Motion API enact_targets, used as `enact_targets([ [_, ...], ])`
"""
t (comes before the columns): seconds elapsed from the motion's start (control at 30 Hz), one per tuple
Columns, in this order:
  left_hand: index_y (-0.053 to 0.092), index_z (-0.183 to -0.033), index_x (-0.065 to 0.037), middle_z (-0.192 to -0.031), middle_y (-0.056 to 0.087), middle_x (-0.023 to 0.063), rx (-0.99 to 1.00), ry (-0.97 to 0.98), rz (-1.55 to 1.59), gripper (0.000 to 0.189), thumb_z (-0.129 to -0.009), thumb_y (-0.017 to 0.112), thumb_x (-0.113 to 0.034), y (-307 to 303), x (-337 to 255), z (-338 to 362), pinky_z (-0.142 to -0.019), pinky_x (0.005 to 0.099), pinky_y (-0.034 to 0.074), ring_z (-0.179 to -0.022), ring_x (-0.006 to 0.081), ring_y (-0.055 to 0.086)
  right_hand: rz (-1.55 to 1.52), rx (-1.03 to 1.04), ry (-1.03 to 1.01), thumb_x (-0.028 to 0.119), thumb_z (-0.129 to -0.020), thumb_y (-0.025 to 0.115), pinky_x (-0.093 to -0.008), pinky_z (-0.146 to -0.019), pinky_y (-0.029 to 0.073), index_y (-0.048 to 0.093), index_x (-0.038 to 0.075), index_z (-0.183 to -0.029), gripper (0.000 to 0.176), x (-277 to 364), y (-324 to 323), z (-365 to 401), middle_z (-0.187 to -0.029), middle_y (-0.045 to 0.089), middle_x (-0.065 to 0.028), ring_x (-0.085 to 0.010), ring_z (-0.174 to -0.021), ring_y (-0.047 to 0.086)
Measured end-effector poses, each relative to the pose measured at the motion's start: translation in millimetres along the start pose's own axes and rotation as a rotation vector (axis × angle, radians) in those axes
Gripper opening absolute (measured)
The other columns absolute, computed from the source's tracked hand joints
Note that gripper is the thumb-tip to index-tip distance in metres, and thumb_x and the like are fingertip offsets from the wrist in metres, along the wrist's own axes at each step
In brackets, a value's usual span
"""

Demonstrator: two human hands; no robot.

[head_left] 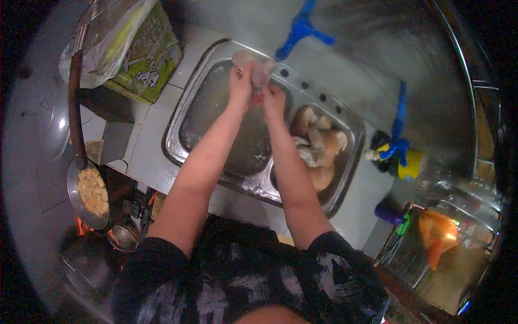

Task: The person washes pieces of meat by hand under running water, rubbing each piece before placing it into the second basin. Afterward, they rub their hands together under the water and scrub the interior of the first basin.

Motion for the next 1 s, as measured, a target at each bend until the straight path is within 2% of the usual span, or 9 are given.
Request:
enact_targets([
  [0.23, 0.038, -0.113, 0.002, -0.103, 0.051, 0.0153, 0.031, 0.049, 0.005, 0.050, -0.081, 0.056, -0.031, -5.5, 1.4, -7.2, -0.076, 0.0303, 0.042, -0.092, 0.0200, 0.051, -0.090, 0.052, 0.093, 0.026, -0.085, 0.048, -0.0299, -0.040, 0.045, 0.047, 0.003, -0.077, 0.024, 2.2, 7.4, 11.5, -0.059, 0.053, -0.0068, -0.0179, -0.044, 0.053],
  [0.33, 0.037, -0.114, 0.002, -0.104, 0.051, 0.0164, 0.004, 0.017, -0.031, 0.051, -0.081, 0.055, -0.033, -8.3, 5.8, -6.6, -0.077, 0.0307, 0.042, -0.093, 0.0207, 0.050, 0.088, 0.061, 0.126, 0.022, -0.084, 0.048, -0.0282, -0.045, 0.046, 0.052, -0.001, -0.088, 0.023, 2.0, 12.4, 14.4, -0.066, 0.053, -0.0077, -0.0177, -0.054, 0.056],
  [0.43, 0.038, -0.114, 0.001, -0.104, 0.051, 0.0167, -0.020, 0.022, -0.080, 0.052, -0.081, 0.055, -0.034, -12.5, 10.0, -12.0, -0.076, 0.0309, 0.042, -0.093, 0.0213, 0.050, 0.007, 0.072, 0.055, 0.019, -0.083, 0.048, -0.0289, -0.046, 0.047, 0.051, 0.000, -0.092, 0.021, -4.0, 17.0, 7.8, -0.069, 0.053, -0.0074, -0.0174, -0.058, 0.055],
  [0.63, 0.041, -0.115, 0.000, -0.108, 0.051, 0.0153, 0.076, 0.111, -0.137, 0.052, -0.080, 0.057, -0.036, -0.6, 2.3, -4.7, -0.078, 0.0338, 0.044, -0.097, 0.0237, 0.051, -0.176, 0.013, 0.217, 0.013, -0.080, 0.049, -0.0275, -0.045, 0.044, 0.051, 0.001, -0.093, 0.018, -13.9, 16.1, 2.1, -0.073, 0.054, -0.0072, -0.0165, -0.059, 0.054],
  [0.7, 0.042, -0.114, 0.001, -0.107, 0.052, 0.0154, 0.078, 0.084, -0.139, 0.051, -0.080, 0.057, -0.035, 0.3, 1.4, -1.6, -0.078, 0.0329, 0.043, -0.096, 0.0230, 0.051, -0.137, 0.091, 0.294, 0.020, -0.082, 0.053, -0.0303, -0.055, 0.046, 0.044, 0.004, -0.115, 0.038, -22.1, 20.9, 2.0, -0.096, 0.055, -0.0074, -0.0165, -0.075, 0.054],
  [0.73, 0.041, -0.114, 0.001, -0.107, 0.051, 0.0157, 0.077, 0.122, -0.152, 0.051, -0.080, 0.057, -0.035, -0.5, -2.4, -1.3, -0.078, 0.0332, 0.043, -0.096, 0.0231, 0.051, -0.135, 0.093, 0.294, 0.020, -0.082, 0.053, -0.0303, -0.055, 0.046, 0.044, 0.004, -0.115, 0.038, -21.8, 23.5, 3.1, -0.096, 0.055, -0.0074, -0.0165, -0.075, 0.054],
  [0.8, 0.041, -0.115, 0.000, -0.107, 0.051, 0.0160, 0.076, 0.158, -0.163, 0.051, -0.080, 0.057, -0.034, -1.7, -6.2, -1.0, -0.078, 0.0334, 0.043, -0.095, 0.0231, 0.052, -0.077, -0.031, 0.144, 0.010, -0.078, 0.051, -0.0296, -0.044, 0.045, 0.053, -0.003, -0.086, 0.016, -7.0, 13.3, 5.1, -0.072, 0.055, -0.0081, -0.0176, -0.055, 0.056],
  [0.87, 0.039, -0.111, 0.003, -0.102, 0.052, 0.0158, 0.025, 0.034, -0.054, 0.049, -0.080, 0.057, -0.031, -10.7, 3.3, -4.7, -0.077, 0.0303, 0.042, -0.092, 0.0199, 0.051, -0.031, 0.020, 0.096, 0.010, -0.078, 0.051, -0.0298, -0.045, 0.046, 0.053, -0.004, -0.085, 0.016, 3.3, 15.4, 8.7, -0.072, 0.055, -0.0090, -0.0182, -0.055, 0.057],
  [1.0, 0.039, -0.112, 0.003, -0.103, 0.051, 0.0153, 0.014, 0.061, -0.045, 0.050, -0.080, 0.057, -0.031, -18.7, 10.9, -13.5, -0.077, 0.0308, 0.042, -0.093, 0.0203, 0.050, 0.050, 0.068, 0.066, 0.010, -0.077, 0.053, -0.0297, -0.045, 0.048, 0.052, -0.005, -0.081, 0.015, 3.3, 18.0, 8.8, -0.069, 0.056, -0.0107, -0.0190, -0.053, 0.057],
])
Point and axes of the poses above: each hand's wrist, its own z-axis away from the middle knuckle, its own y-axis out of the palm, x = y × z, the point moved 10 cm from there along -z, towards the middle knuckle
